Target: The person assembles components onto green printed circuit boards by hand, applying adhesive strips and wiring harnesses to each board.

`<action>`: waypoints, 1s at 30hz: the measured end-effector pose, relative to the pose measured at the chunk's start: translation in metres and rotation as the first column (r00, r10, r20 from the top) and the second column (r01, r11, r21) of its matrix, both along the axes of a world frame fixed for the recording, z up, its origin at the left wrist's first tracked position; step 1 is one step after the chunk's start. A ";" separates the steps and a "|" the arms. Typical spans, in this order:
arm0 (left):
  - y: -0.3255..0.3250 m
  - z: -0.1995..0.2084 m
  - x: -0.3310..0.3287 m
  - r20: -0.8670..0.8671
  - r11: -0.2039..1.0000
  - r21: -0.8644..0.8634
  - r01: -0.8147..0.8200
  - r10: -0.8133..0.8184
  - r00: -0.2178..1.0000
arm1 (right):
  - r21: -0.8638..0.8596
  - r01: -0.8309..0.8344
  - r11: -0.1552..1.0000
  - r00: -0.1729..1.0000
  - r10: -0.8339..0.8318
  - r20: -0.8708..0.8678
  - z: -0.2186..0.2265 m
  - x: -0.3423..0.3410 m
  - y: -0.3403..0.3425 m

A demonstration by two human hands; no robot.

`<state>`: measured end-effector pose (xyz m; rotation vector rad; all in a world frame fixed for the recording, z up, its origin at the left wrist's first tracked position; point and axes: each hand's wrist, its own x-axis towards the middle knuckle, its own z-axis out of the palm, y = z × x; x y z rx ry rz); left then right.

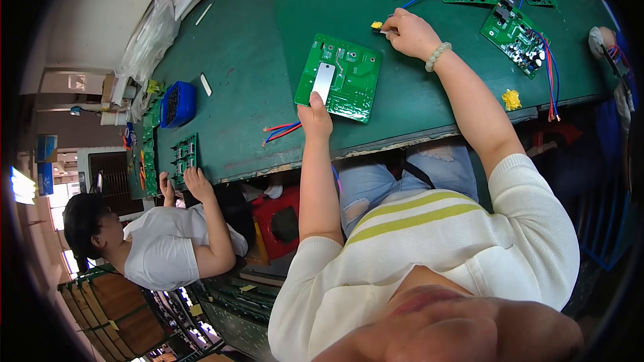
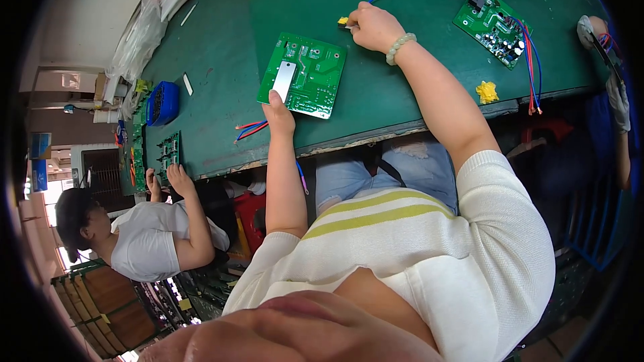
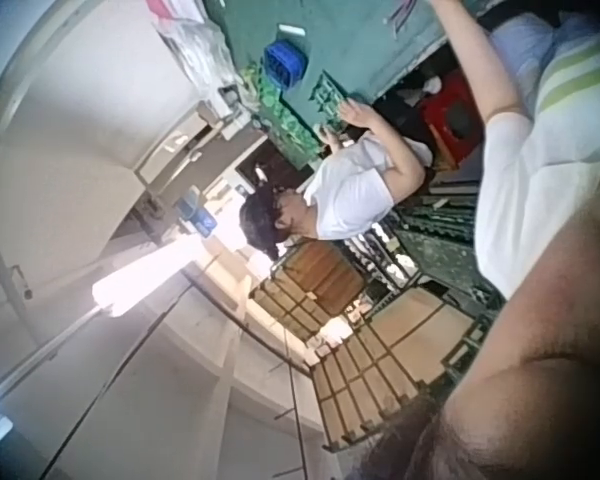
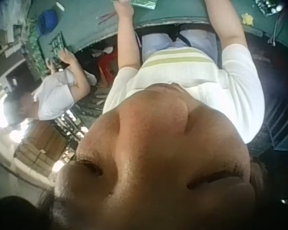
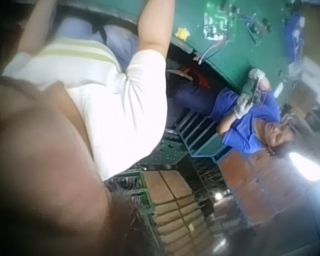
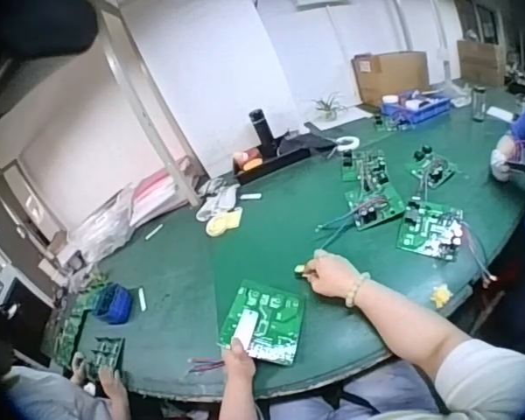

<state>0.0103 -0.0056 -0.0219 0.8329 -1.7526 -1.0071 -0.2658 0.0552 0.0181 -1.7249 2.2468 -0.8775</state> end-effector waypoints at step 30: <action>-0.002 -0.004 0.000 -0.036 0.999 -0.041 -0.010 0.009 0.999 | -0.009 0.075 0.997 0.991 -0.073 0.113 -0.006 -0.005 -0.005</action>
